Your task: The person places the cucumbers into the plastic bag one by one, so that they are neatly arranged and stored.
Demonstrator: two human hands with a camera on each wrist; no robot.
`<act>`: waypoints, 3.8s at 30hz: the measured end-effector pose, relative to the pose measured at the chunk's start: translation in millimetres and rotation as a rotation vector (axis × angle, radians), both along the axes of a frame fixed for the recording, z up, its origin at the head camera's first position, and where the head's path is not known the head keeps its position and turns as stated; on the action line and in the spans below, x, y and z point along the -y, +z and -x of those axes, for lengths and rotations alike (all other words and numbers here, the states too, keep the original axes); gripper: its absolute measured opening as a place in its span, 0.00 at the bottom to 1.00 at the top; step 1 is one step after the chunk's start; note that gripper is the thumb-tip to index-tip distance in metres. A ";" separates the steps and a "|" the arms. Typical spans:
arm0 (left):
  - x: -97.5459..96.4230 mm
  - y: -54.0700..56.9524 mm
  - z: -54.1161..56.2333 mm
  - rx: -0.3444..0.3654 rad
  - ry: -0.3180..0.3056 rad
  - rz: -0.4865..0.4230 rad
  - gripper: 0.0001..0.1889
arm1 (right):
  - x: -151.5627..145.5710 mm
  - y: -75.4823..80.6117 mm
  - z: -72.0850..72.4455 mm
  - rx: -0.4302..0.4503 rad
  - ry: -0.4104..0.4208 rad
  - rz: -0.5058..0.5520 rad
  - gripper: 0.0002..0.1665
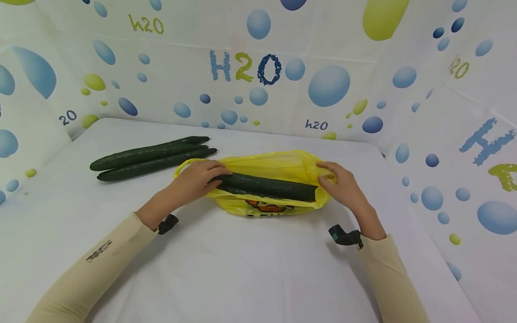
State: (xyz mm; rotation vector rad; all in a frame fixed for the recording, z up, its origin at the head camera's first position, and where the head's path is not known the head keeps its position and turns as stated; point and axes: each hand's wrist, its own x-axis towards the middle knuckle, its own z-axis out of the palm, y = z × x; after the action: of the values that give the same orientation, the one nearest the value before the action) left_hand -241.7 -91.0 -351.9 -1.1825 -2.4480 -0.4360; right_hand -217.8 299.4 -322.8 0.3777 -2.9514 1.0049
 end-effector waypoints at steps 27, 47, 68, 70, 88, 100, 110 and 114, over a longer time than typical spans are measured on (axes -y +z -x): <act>20.6 18.2 1.1 -0.139 0.090 -0.077 0.14 | 3.2 3.2 -0.1 -0.009 0.006 -0.008 0.27; 76.1 19.3 25.2 -0.018 0.303 -0.201 0.12 | -3.5 -2.4 -4.8 -0.030 0.011 -0.010 0.28; 109.9 1.9 34.6 0.358 0.494 -0.018 0.18 | 2.1 1.0 -1.4 -0.054 0.039 -0.011 0.27; 110.9 1.7 35.7 0.398 0.505 0.011 0.19 | 2.2 1.3 -1.6 -0.046 0.037 -0.010 0.27; 111.3 -1.2 34.3 0.470 0.531 0.082 0.22 | 2.5 0.0 -1.1 -0.020 0.033 -0.010 0.28; 108.8 -3.3 35.9 0.481 0.532 0.104 0.24 | 2.5 -0.7 -1.4 0.000 0.026 -0.012 0.28; 110.3 -4.2 32.8 0.494 0.563 0.116 0.25 | 3.4 -0.4 -1.7 0.010 0.026 -0.020 0.27; 110.3 -3.6 32.7 0.497 0.548 0.105 0.25 | 3.4 0.4 -1.9 0.004 0.029 -0.027 0.27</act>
State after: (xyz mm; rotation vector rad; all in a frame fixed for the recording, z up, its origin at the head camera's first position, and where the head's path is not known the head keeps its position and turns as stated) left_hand -274.4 -201.3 -355.5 -0.4147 -3.1021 -0.4771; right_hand -215.9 296.0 -322.4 0.4201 -2.9747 0.9709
